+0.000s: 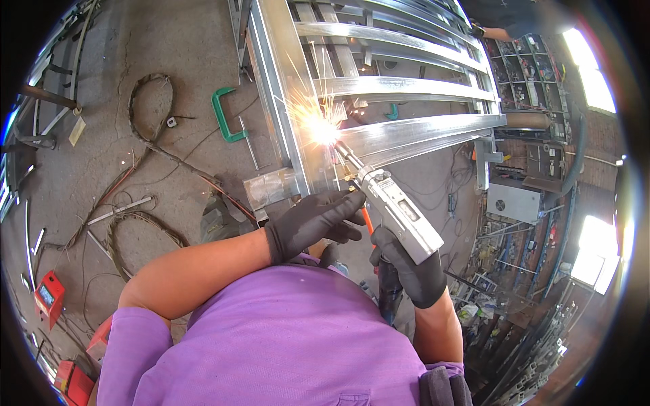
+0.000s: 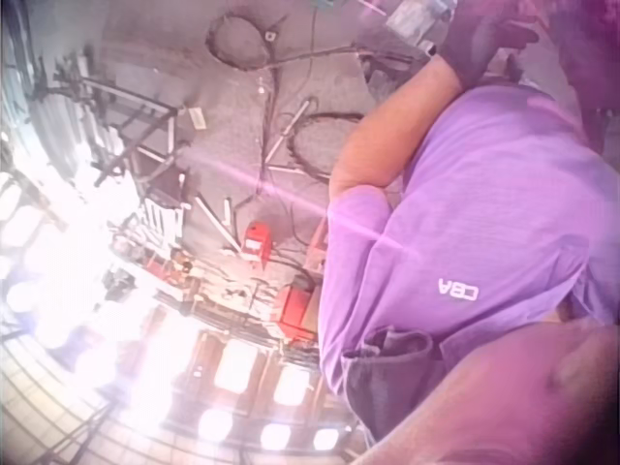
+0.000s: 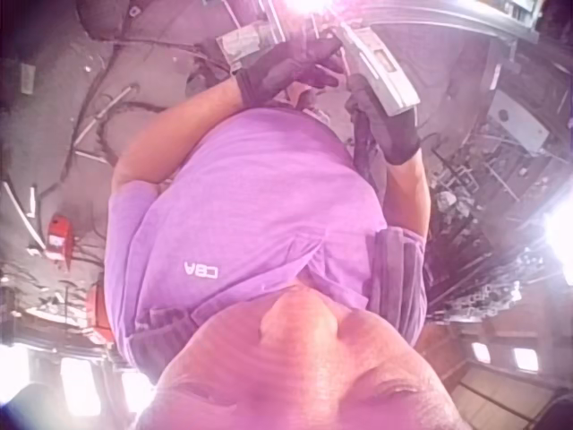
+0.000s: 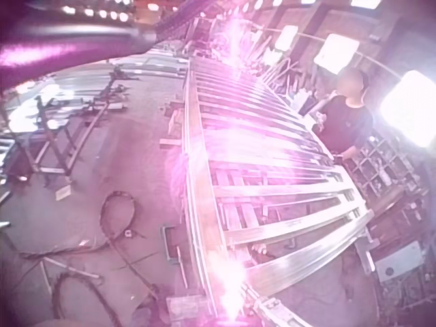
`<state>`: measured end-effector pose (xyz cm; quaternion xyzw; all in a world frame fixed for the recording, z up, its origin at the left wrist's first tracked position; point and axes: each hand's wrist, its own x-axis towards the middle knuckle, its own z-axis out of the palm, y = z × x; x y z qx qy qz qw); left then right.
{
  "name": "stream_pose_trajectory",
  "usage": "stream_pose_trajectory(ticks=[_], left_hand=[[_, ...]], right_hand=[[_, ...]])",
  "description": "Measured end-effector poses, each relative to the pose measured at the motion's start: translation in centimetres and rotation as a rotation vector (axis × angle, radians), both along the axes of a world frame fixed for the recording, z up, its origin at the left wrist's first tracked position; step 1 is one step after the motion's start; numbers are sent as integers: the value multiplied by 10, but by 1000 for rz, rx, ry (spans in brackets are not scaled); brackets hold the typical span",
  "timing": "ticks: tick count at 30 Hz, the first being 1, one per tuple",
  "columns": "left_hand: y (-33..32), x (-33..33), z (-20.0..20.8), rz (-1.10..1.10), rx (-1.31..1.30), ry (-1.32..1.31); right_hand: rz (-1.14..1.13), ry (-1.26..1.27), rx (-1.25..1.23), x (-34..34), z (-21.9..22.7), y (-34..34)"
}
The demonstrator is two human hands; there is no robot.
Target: The person positions a metal bar onto a metal frame structure and then uses a welding torch to weld the bar to the frame. Sparks are visible during welding as the person moves the torch along the joint.
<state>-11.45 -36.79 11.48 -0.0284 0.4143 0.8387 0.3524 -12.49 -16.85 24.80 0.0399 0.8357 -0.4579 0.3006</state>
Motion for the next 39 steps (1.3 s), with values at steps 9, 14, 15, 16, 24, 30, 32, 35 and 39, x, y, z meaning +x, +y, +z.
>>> stream_pose_trajectory(ticks=[9,14,15,16,24,30,32,35,39], left_hand=[[0,0,0,17,10,4],[2,2,1,39,-4,20],[2,2,0,40,-5,18],[2,2,0,41,-6,15],[3,2,-5,46,19,14],[0,1,-6,14,3,37],[-3,0,-3,-1,-18,53],[-1,-1,-6,-9,-3,28],[-1,-1,-10,-14,7,53]], right_hand=[[-35,-87,15,-2,3,1],[-26,-37,9,0,1,-1],[-21,-23,1,0,1,-2],[-29,-45,-8,0,0,0],[-77,-128,3,-2,6,-2],[-89,-126,10,-1,4,-1],[-59,-115,30,-2,5,-1],[-39,-124,22,-3,4,3],[-57,-137,11,-3,4,3]])
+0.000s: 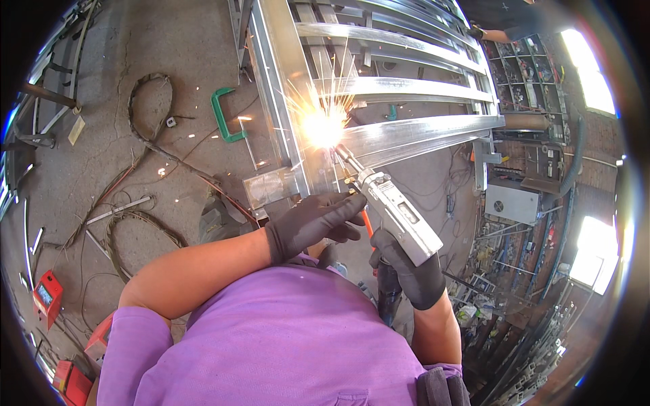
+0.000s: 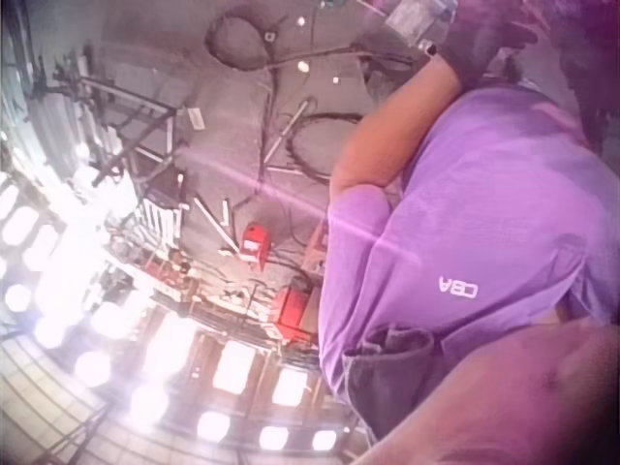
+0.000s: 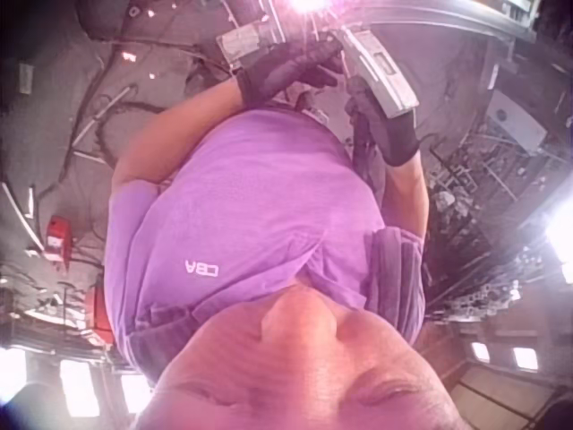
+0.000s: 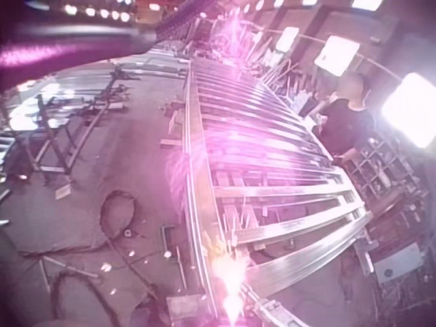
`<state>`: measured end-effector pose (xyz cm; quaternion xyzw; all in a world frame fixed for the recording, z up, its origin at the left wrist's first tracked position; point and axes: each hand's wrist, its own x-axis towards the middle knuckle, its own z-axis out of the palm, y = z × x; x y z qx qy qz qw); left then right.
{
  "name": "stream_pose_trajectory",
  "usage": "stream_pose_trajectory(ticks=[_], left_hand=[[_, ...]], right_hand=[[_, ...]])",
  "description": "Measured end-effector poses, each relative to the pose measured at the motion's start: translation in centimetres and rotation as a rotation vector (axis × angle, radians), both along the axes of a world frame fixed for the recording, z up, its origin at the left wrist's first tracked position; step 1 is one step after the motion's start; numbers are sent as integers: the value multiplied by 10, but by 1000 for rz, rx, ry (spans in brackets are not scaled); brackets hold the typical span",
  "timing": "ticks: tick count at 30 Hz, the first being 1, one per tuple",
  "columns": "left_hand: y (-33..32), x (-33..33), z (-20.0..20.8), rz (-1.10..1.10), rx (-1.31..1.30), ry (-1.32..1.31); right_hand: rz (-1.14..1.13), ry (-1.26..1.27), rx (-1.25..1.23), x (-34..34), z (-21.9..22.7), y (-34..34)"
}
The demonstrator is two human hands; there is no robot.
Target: The person positions a metal bar onto a metal frame structure and then uses a welding torch to weld the bar to the frame. Sparks are visible during welding as the person moves the torch along the joint.
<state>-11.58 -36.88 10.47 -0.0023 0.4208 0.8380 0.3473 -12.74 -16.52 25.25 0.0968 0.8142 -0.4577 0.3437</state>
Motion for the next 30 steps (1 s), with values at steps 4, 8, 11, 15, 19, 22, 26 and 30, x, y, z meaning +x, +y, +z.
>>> stream_pose_trajectory(ticks=[4,8,11,15,19,22,26,30], left_hand=[[-1,0,3,31,12,15],[-5,0,6,5,-7,38],[-4,-1,6,-2,-12,13],[-3,-2,6,-10,-14,-29],[-2,-2,6,16,-9,-22],[-1,-2,3,37,-2,-16],[-3,-2,5,35,1,-27],[-4,-4,9,6,-3,-53]], right_hand=[[14,-9,-13,0,-4,6],[8,-3,-8,1,-2,3],[14,0,-2,0,0,0],[18,28,-34,1,-1,2],[43,21,-32,0,-2,7],[17,22,-3,1,0,1],[31,7,27,-2,0,0],[42,101,-25,3,-7,3]])
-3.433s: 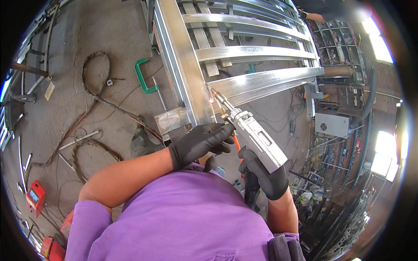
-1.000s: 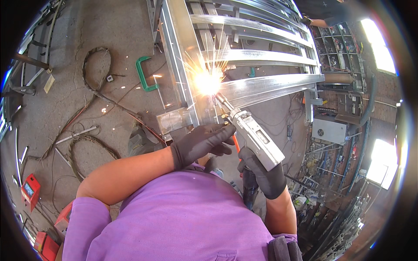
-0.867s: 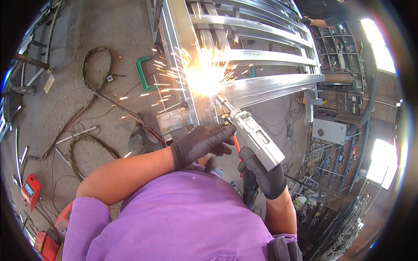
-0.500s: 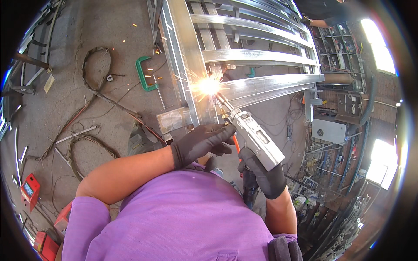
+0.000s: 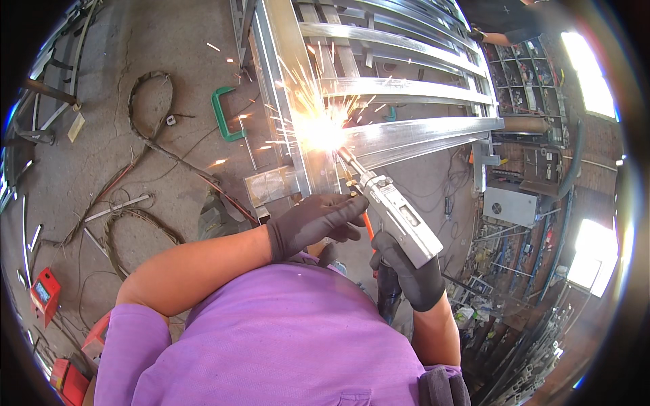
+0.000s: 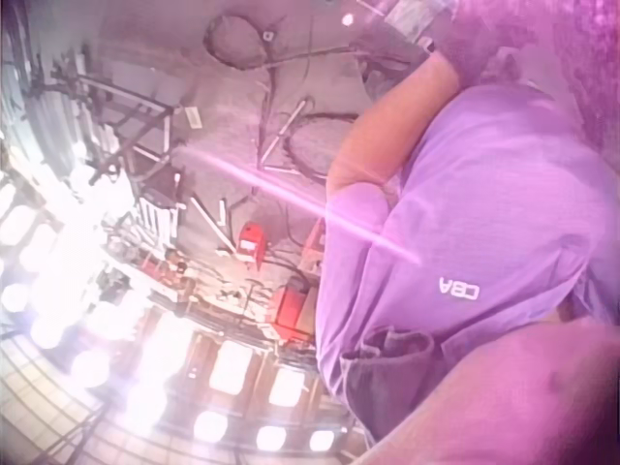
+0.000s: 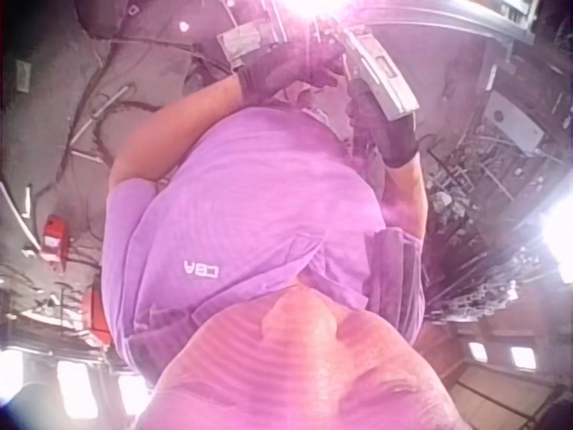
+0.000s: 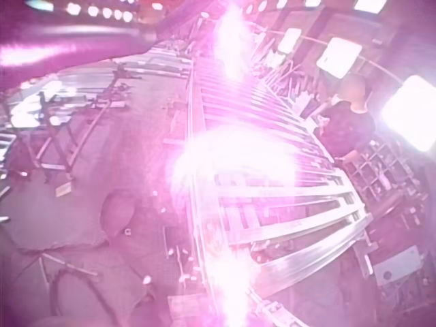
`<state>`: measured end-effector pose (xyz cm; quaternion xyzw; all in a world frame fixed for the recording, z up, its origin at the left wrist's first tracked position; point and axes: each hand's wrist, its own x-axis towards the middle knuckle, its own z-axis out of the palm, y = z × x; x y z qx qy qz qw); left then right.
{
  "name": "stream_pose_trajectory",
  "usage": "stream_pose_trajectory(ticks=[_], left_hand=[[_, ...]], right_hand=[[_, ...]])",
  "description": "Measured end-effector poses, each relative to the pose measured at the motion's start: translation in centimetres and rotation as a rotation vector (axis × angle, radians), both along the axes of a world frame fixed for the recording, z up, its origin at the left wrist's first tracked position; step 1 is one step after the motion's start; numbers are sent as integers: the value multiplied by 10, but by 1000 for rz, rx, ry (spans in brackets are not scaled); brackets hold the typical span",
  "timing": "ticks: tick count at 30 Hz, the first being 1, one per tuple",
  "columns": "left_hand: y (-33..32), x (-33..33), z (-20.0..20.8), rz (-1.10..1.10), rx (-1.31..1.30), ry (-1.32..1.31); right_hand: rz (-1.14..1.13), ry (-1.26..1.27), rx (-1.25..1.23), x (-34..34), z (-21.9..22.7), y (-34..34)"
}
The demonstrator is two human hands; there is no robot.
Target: The person positions a metal bar onto a metal frame structure and then uses a welding torch to weld the bar to the frame. Sparks are visible during welding as the person moves the torch along the joint.
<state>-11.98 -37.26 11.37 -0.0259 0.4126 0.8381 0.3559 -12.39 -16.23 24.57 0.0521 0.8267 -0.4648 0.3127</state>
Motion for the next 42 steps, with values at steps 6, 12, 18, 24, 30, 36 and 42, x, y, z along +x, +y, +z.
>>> stream_pose_trajectory(ticks=[6,12,18,24,30,36,42], left_hand=[[-1,-1,-1,2,43,-10],[2,-1,-6,9,16,9],[-5,-5,0,-62,-6,17],[-1,-4,-7,-42,-14,33],[-2,-7,-7,-74,-5,14],[-3,-7,-5,-69,0,9],[-5,-8,0,-79,4,-20]], right_hand=[[8,14,-1,0,0,-2],[-13,-96,10,-2,1,5],[-3,-96,26,-4,2,5],[7,-96,48,-5,8,-3],[-15,-98,47,-3,4,1],[-16,-95,37,-3,5,0],[-9,-99,41,-3,3,2]])
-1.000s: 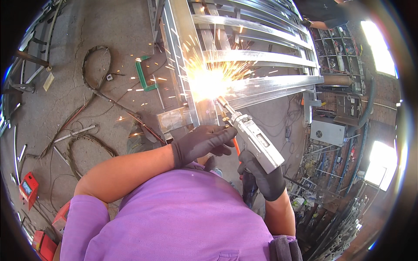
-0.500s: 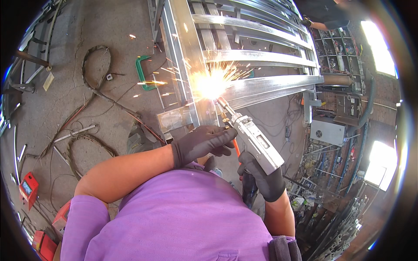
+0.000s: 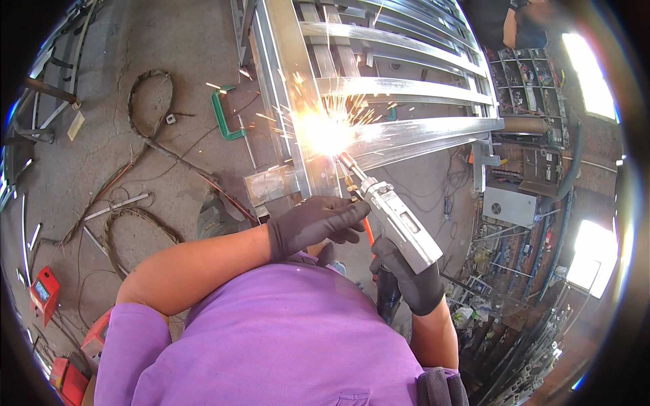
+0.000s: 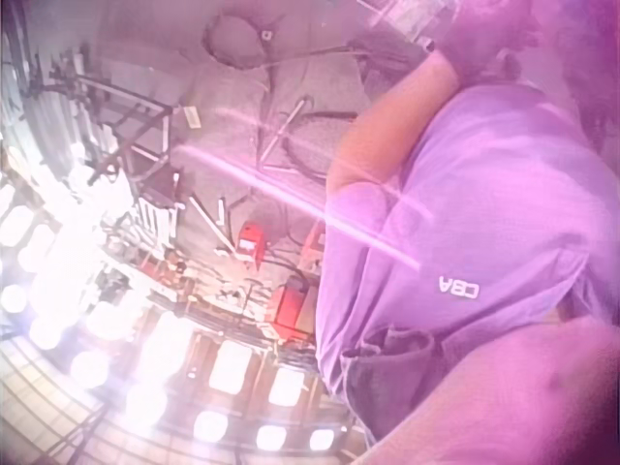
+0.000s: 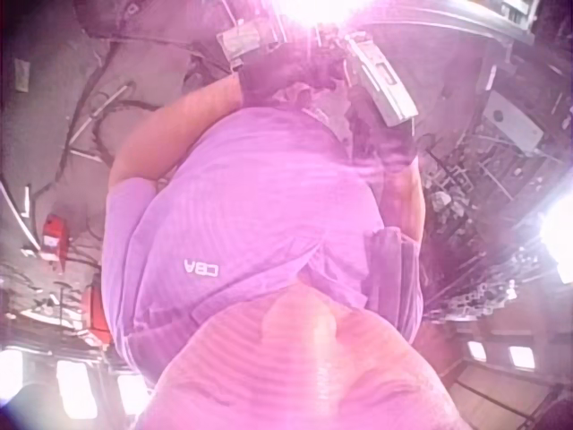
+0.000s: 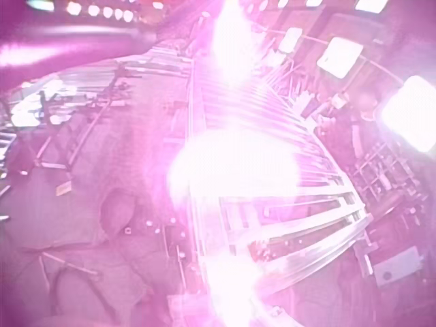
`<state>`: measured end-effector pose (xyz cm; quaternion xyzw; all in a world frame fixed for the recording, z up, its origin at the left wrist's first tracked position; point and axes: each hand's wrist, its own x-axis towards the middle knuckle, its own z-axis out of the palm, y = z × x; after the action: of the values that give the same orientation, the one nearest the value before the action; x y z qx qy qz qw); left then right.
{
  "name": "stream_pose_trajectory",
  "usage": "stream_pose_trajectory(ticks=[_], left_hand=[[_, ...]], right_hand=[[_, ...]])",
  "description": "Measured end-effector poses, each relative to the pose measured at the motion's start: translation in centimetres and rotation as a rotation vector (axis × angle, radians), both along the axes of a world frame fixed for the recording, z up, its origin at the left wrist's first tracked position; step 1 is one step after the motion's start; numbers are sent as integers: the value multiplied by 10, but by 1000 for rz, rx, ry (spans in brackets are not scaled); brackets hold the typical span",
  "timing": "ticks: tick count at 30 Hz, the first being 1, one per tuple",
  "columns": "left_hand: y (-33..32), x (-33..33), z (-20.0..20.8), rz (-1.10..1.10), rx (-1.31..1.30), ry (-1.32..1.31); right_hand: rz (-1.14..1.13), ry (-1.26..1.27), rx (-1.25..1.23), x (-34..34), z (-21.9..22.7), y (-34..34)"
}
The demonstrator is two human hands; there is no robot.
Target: The person positions a metal bar onto a metal frame structure and then uses a welding torch to weld the bar to the frame. Sparks are visible during welding as the person moves the torch along the joint.
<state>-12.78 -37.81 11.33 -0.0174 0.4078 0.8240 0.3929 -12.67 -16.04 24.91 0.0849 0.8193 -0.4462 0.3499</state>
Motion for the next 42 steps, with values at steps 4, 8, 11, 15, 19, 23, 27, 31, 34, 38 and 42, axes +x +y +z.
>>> stream_pose_trajectory(ticks=[4,8,11,15,19,23,27,31,34,38,42], left_hand=[[1,1,-5,3,-1,31],[2,-1,-7,-12,18,23],[3,0,-9,-9,27,10],[1,-2,-3,-12,21,1],[3,-1,-5,14,16,14],[0,-3,0,8,-16,33],[1,-3,-5,-6,-38,40],[4,-2,-9,-9,-69,77],[2,-2,-7,-8,-85,90],[1,-4,-3,-28,-75,51],[1,-5,-3,-59,-80,32]], right_hand=[[-8,11,-26,1,-1,0],[-11,-4,21,0,1,-2],[-13,13,2,0,3,-4],[-20,1,-12,2,-2,3],[0,-12,2,1,0,3],[9,-16,16,1,1,3],[-17,-30,-5,0,1,1],[-6,3,4,2,2,-2],[18,49,-24,2,0,-3],[27,72,-35,4,-5,1],[-24,-43,-43,3,-2,7]])
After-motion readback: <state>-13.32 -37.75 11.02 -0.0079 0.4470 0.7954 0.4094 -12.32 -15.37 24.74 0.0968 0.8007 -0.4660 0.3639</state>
